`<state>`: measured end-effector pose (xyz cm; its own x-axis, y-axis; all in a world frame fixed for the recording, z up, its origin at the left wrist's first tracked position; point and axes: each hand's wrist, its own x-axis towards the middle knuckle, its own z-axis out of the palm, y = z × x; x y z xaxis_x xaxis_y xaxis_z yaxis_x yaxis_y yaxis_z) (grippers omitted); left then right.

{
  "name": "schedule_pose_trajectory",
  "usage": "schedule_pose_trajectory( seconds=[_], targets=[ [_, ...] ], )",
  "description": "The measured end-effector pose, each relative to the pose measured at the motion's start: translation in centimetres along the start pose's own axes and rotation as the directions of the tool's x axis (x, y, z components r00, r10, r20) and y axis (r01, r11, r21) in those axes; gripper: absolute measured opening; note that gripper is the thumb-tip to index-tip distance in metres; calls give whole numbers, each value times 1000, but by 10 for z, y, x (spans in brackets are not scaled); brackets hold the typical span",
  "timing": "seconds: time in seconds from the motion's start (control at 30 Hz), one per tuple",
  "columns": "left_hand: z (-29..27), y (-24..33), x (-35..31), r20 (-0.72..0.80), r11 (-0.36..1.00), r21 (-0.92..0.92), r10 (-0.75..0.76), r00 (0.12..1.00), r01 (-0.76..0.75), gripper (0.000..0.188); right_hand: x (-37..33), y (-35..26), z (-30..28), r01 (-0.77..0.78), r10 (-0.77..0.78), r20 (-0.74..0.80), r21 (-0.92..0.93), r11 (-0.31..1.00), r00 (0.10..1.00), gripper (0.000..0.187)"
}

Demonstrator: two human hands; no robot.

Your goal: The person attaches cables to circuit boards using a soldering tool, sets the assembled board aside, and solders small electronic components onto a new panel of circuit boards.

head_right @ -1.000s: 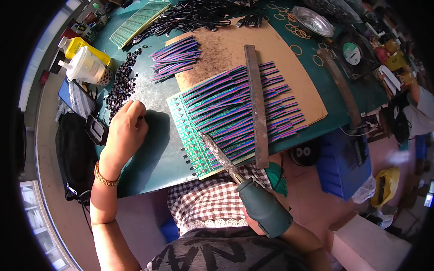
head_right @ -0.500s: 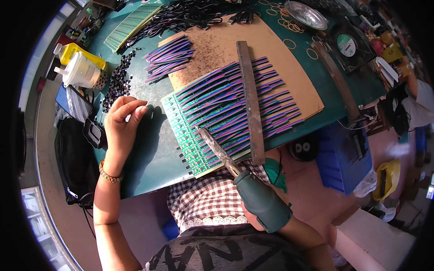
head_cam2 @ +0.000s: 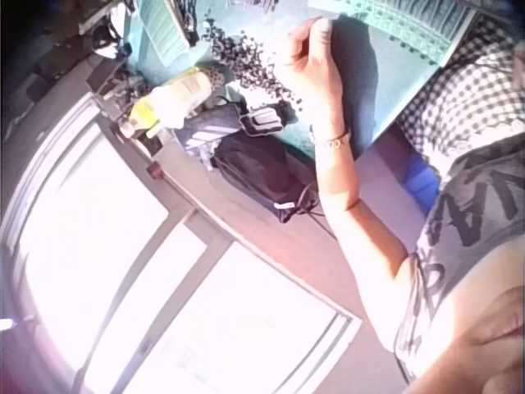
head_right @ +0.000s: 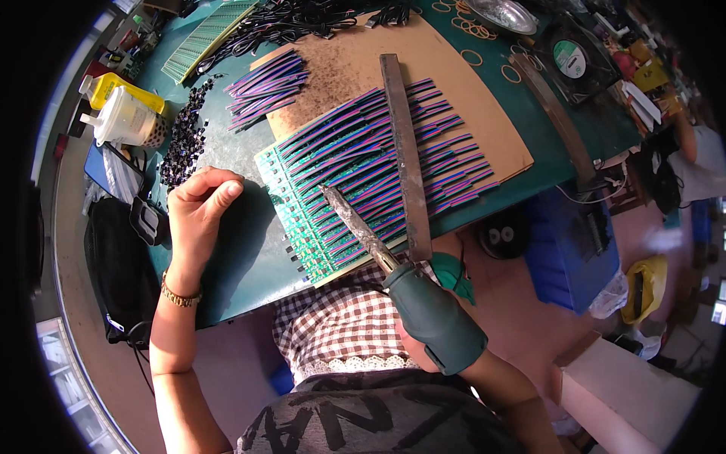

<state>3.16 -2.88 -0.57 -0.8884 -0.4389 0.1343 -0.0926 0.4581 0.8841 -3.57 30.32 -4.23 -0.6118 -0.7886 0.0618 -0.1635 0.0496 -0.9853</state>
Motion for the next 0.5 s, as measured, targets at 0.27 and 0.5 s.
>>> schedule_pose_trajectory(
  seconds=[0.27, 0.5],
  targets=[
    [22, -2, -3, -15, 987, 86, 137, 990, -135, 15, 0, 5, 5, 115, -115, -13, 37, 993, 993, 35],
    [22, -2, -3, 39, 910, 173, 376, 926, -377, 23, -1, 0, 4, 35, -42, -53, -134, 990, 998, 15]
  ],
)
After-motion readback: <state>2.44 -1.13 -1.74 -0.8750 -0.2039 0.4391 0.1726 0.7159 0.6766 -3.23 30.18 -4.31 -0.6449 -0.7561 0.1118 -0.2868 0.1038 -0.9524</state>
